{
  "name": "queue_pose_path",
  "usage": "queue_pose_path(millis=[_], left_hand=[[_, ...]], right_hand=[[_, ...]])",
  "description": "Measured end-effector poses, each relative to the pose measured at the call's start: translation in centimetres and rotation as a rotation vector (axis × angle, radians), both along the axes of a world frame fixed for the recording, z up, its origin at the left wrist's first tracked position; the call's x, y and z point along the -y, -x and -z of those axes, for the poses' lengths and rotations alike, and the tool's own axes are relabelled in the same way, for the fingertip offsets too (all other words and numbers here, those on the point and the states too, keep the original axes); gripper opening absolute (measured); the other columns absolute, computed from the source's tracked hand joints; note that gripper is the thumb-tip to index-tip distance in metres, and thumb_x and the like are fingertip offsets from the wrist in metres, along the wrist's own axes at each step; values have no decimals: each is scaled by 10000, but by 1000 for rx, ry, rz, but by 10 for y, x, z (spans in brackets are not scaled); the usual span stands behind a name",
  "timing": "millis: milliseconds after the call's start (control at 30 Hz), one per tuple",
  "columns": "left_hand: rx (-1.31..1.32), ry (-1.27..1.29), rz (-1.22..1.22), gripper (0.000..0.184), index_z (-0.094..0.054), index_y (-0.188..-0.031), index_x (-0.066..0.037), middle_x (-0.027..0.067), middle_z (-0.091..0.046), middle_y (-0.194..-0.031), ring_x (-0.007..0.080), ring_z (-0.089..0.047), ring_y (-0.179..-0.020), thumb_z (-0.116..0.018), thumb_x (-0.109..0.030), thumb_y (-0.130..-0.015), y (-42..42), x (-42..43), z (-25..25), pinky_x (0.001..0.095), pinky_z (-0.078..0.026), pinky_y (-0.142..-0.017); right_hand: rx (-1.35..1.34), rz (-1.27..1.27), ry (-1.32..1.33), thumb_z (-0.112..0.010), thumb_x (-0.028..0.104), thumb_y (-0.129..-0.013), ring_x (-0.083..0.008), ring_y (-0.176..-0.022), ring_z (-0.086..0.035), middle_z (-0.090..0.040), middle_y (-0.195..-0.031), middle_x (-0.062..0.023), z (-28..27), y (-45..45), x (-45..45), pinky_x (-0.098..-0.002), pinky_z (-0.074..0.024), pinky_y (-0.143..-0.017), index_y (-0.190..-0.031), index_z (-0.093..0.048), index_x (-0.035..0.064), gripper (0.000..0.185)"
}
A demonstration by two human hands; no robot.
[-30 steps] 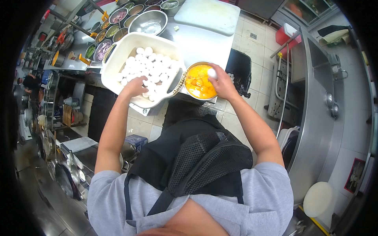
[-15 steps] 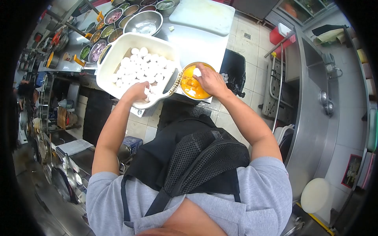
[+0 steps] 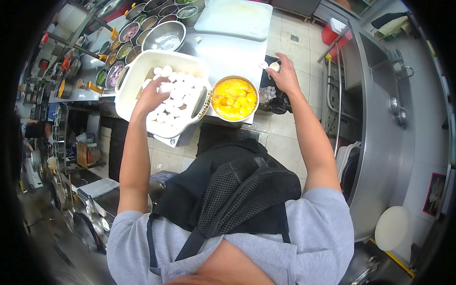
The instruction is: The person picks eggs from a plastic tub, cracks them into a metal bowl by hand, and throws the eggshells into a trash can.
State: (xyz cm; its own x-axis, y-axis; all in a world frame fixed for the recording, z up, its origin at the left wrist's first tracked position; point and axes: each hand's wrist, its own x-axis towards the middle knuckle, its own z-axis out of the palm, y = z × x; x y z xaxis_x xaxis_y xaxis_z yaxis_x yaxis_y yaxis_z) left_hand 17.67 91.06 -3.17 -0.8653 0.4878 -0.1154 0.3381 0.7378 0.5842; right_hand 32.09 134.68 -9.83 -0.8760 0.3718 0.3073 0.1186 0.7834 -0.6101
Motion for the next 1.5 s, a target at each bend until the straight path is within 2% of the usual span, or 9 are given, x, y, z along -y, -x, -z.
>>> queue_pose_path(millis=[100, 200, 300, 400, 567, 767, 833, 1167, 1500], left_hand=[[-13, -131, 52, 461, -652, -1230, -105, 222, -636, -1132, 356, -646, -1005, -739, -197, -787, -11, -47, -18, 417, -511, -942], [-168, -169, 156, 517, -619, -1305, -118, 204, -664, -1151, 282, -705, -933, -765, -205, -817, -33, -105, -23, 369, -561, -821], [-83, -206, 227, 569, -580, -1351, -106, 207, -656, -1182, 281, -711, -913, -777, -234, -832, -66, -160, -39, 373, -566, -816], [-37, -252, 295, 622, -539, -1396, -93, 206, -654, -1195, 275, -713, -903, -781, -250, -845, -77, -167, -36, 372, -568, -813], [116, -313, 204, 624, -506, -1439, -101, 190, -622, -1280, 249, -710, -947, -764, -217, -883, -59, -123, -28, 353, -569, -825], [210, -384, -18, 623, -511, -1430, -91, 172, -591, -1325, 246, -691, -1025, -762, -258, -885, -44, -57, -12, 359, -584, -818], [190, -363, -38, 595, -512, -1433, -105, 162, -573, -1343, 235, -685, -1024, -746, -231, -901, -41, -36, -3, 345, -576, -782], [289, -184, -322, 619, -510, -1430, -70, 210, -559, -1381, 243, -682, -1039, -764, -193, -879, -36, 60, 43, 340, -555, -818], [201, 372, 103, 591, -560, -1368, -122, 208, -686, -1197, 355, -648, -1139, -749, -288, -833, -32, 35, 71, 437, -506, -973]], right_hand=[[-45, 160, -196, -730, 253, -908, -348, -1164, -596, -564, -1297, -202, 20, -6, -7, -392, -512, -991, -1443, -463, 50, 631], [41, -49, 1067, -607, 287, -1020, -236, -1146, -594, -546, -1315, -128, 5, -18, 44, -392, -538, -894, -1407, -470, 92, 455], [51, -268, 1683, -476, 472, -1059, -311, -1120, -614, -553, -1278, -129, -11, -33, 90, -435, -551, -867, -1389, -458, 140, 469], [14, -263, 1836, -471, 408, -1071, -255, -954, -645, -615, -1148, -104, 3, -31, 95, -379, -548, -757, -1298, -516, 149, 348], [6, -16, 1528, -598, 144, -1004, -161, -824, -598, -616, -1080, -98, -16, -40, 74, -328, -512, -676, -1328, -500, 118, 340], [-188, -157, 2, -625, 38, -905, -400, -1142, -576, -516, -1254, -190, 22, -47, 65, -423, -527, -919, -1367, -509, 81, 478], [106, -222, 59, -624, 44, -904, -400, -1177, -559, -519, -1257, -188, 41, -55, 67, -448, -497, -967, -1362, -510, 74, 473], [192, -207, 383, -730, 116, -869, -390, -1097, -643, -650, -1167, -221, -12, -32, 83, -414, -502, -928, -1217, -548, 38, 400], [261, -334, 104, -727, 228, -903, -441, -1058, -640, -660, -1141, -242, 19, -16, 118, -493, -506, -886, -1200, -518, 54, 402]])
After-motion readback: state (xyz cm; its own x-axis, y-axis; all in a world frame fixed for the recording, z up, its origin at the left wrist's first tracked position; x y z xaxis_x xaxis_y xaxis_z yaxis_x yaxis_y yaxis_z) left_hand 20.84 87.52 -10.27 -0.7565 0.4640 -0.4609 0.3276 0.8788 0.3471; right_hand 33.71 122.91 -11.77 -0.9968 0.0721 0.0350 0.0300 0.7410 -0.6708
